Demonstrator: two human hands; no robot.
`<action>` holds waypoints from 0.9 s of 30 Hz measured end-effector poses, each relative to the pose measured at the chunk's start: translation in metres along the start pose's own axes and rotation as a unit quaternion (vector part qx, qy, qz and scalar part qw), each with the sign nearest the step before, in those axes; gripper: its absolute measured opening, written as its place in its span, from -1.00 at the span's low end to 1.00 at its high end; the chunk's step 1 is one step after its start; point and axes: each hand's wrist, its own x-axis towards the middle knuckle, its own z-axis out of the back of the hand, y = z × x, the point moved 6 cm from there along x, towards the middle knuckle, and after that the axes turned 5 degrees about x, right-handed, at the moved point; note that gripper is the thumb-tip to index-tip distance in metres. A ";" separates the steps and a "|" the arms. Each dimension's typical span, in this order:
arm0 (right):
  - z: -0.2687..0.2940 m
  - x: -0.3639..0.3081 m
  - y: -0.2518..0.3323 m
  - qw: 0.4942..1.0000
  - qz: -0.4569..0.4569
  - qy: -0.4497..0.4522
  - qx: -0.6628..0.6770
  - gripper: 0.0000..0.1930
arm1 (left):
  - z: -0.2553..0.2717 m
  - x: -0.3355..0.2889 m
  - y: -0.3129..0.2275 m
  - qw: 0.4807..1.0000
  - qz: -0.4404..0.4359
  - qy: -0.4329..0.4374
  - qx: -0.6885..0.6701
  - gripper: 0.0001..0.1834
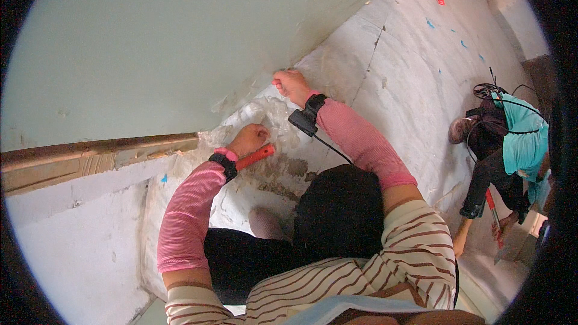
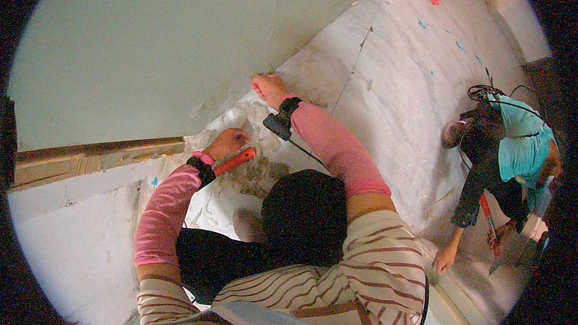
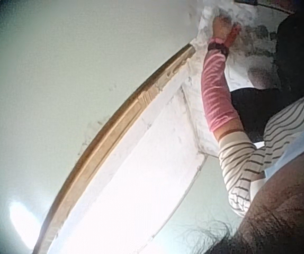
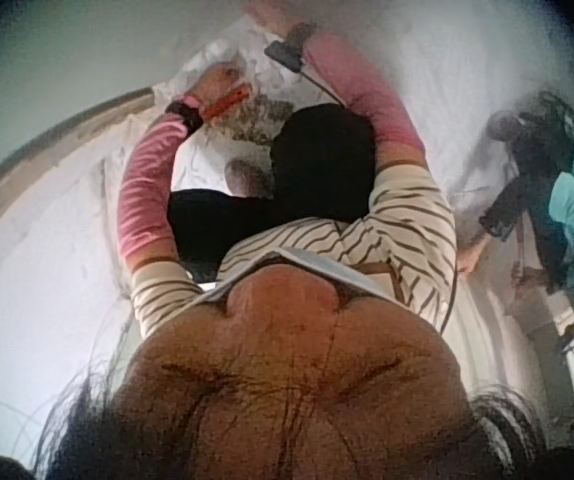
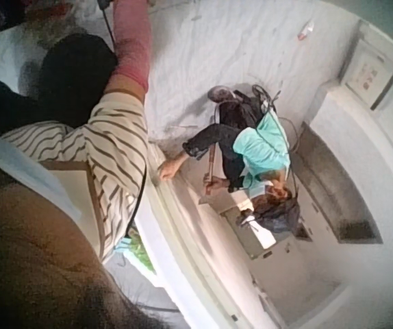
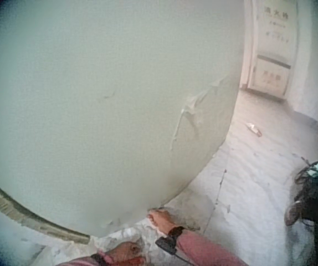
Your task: Peeling off the protective plastic film from the wall and floor edges in an indoor construction environment.
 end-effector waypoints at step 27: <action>-0.056 -0.065 0.057 0.842 0.386 -0.121 -0.356 -0.80 | 0.003 -0.019 0.012 0.999 -0.009 0.000 0.038 -0.79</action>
